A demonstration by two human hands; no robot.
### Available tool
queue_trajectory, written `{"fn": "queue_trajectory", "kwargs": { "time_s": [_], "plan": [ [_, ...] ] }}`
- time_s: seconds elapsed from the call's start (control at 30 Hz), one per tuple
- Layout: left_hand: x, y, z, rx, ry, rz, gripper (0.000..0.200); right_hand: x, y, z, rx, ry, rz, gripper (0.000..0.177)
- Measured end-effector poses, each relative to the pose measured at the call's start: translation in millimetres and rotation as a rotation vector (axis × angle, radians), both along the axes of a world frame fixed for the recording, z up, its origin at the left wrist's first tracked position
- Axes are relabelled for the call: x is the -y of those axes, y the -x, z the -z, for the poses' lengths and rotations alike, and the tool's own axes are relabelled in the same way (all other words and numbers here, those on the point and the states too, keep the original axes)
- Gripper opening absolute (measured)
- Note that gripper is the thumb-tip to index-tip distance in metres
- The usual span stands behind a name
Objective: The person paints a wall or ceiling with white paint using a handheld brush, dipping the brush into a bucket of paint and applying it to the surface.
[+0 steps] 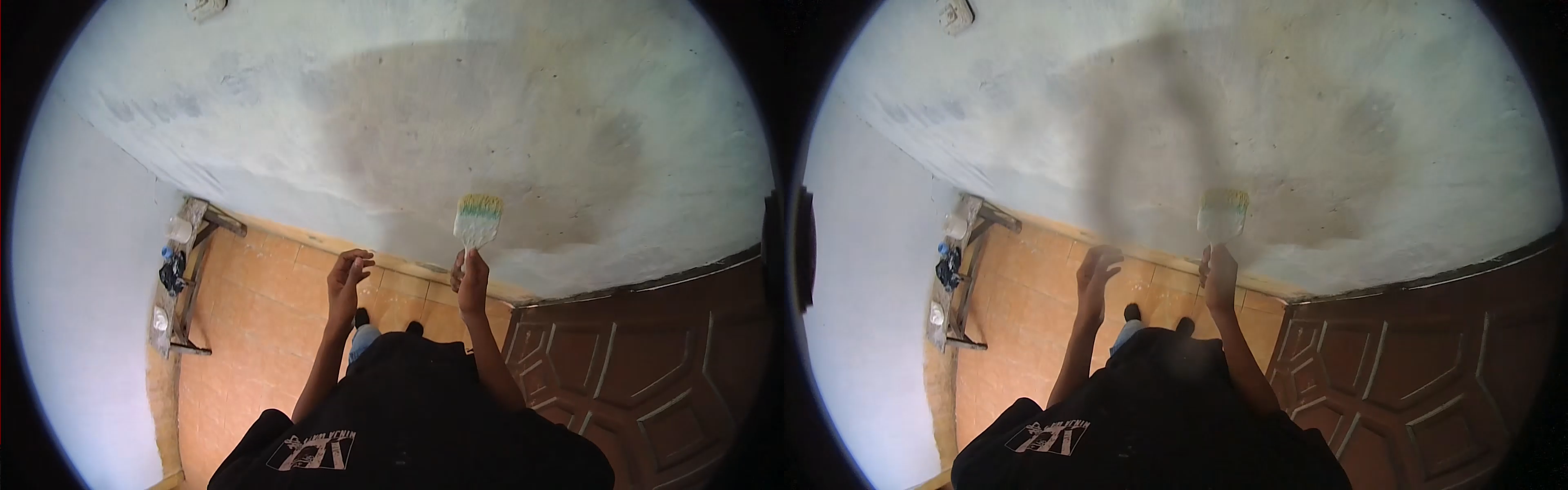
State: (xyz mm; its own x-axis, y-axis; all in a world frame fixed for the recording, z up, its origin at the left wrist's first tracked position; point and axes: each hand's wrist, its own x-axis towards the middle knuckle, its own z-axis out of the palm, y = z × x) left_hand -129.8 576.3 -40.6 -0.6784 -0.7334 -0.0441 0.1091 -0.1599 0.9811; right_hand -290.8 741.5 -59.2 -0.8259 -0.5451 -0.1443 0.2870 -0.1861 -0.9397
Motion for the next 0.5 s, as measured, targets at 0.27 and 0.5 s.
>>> {"fn": "queue_trajectory", "kwargs": {
  "time_s": [0.27, 0.5],
  "plan": [
    [2.2, -28.7, 3.0, 0.054, -0.050, -0.103, 0.023, 15.7, -5.2, -10.6, -0.089, -0.022, 0.006, 0.040],
    [5.0, -21.9, -3.9, 0.037, 0.004, -0.079, 0.022, 22.9, 16.0, -77.3, -0.235, 0.149, 0.063, 0.036]
  ]
}}
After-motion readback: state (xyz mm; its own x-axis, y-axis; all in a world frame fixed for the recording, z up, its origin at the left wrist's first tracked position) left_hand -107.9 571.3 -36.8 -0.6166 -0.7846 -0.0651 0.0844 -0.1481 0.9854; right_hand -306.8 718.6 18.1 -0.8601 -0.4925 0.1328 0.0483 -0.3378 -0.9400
